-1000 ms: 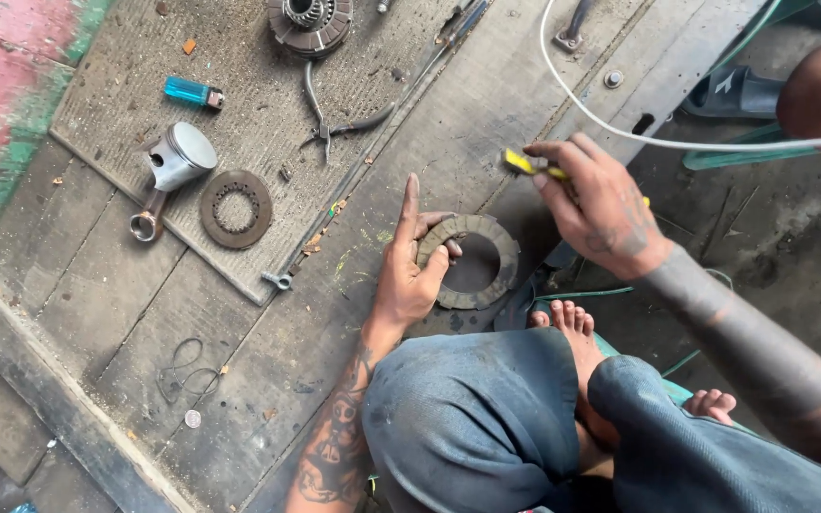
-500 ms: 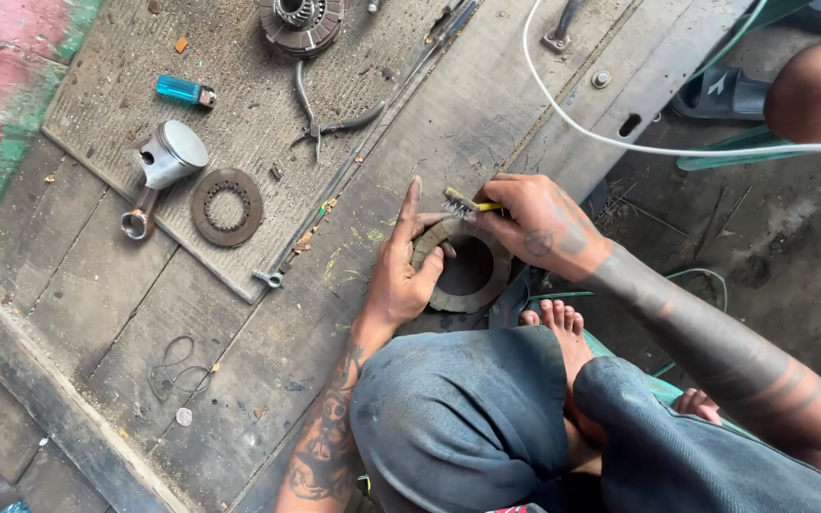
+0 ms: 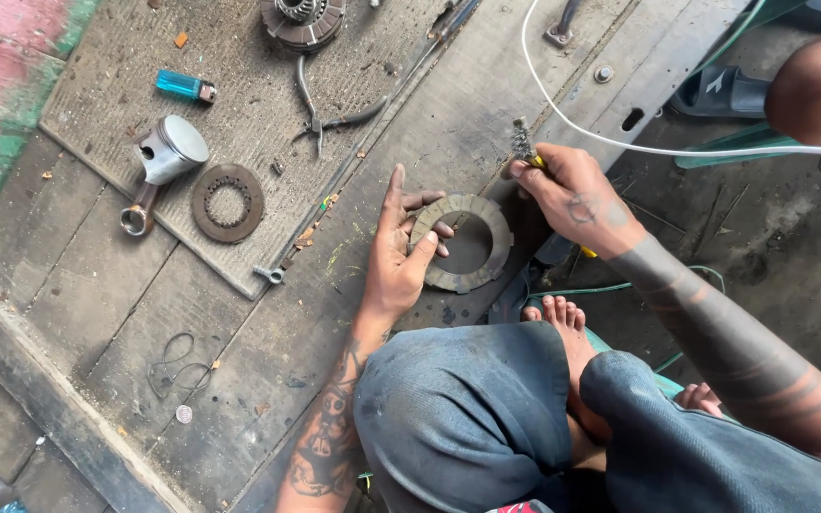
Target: Scraping old gasket material from a circular motorcycle engine part using a small hand tool.
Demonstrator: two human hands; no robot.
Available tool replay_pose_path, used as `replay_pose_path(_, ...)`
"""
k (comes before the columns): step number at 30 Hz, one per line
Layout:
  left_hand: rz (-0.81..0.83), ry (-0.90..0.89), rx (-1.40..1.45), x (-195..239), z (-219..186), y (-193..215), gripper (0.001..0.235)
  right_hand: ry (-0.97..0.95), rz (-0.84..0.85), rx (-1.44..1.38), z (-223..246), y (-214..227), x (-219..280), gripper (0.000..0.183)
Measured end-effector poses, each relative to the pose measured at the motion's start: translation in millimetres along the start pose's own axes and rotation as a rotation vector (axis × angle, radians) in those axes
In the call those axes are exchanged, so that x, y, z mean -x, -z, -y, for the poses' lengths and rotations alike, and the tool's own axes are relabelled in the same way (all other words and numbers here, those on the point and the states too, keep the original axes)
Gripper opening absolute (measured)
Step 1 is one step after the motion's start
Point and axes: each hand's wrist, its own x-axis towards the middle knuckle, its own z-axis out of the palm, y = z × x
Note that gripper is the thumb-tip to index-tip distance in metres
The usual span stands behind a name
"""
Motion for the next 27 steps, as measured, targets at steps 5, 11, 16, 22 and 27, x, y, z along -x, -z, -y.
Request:
replay_pose_path(5, 0.024, -0.004, 0.046, -0.3, -5.0, -0.5, 0.079, -0.03, 0.193, 0.064, 36.1, -8.6, 12.7, 0.018)
replay_pose_path(11, 0.0, -0.016, 0.126, 1.2, -0.9, -2.2, 0.082, 0.042, 0.103, 0.008, -18.6, -18.5, -1.7, 0.023)
replay_pose_path(16, 0.03, 0.005, 0.141, -2.1, 3.1, 4.7, 0.072, -0.153, 0.021, -0.652, 42.9, -17.1, 26.0, 0.008)
replay_pose_path(22, -0.085, 0.004, -0.005, -1.0, -2.5, 1.3, 0.046, -0.157, 0.044, -0.576, -6.3, 4.4, 43.9, 0.03)
replay_pose_path(27, -0.194, -0.016, -0.162, -0.1, -7.2, -2.5, 0.038, -0.158, 0.031, -0.305, 3.7, 16.6, 79.8, 0.051)
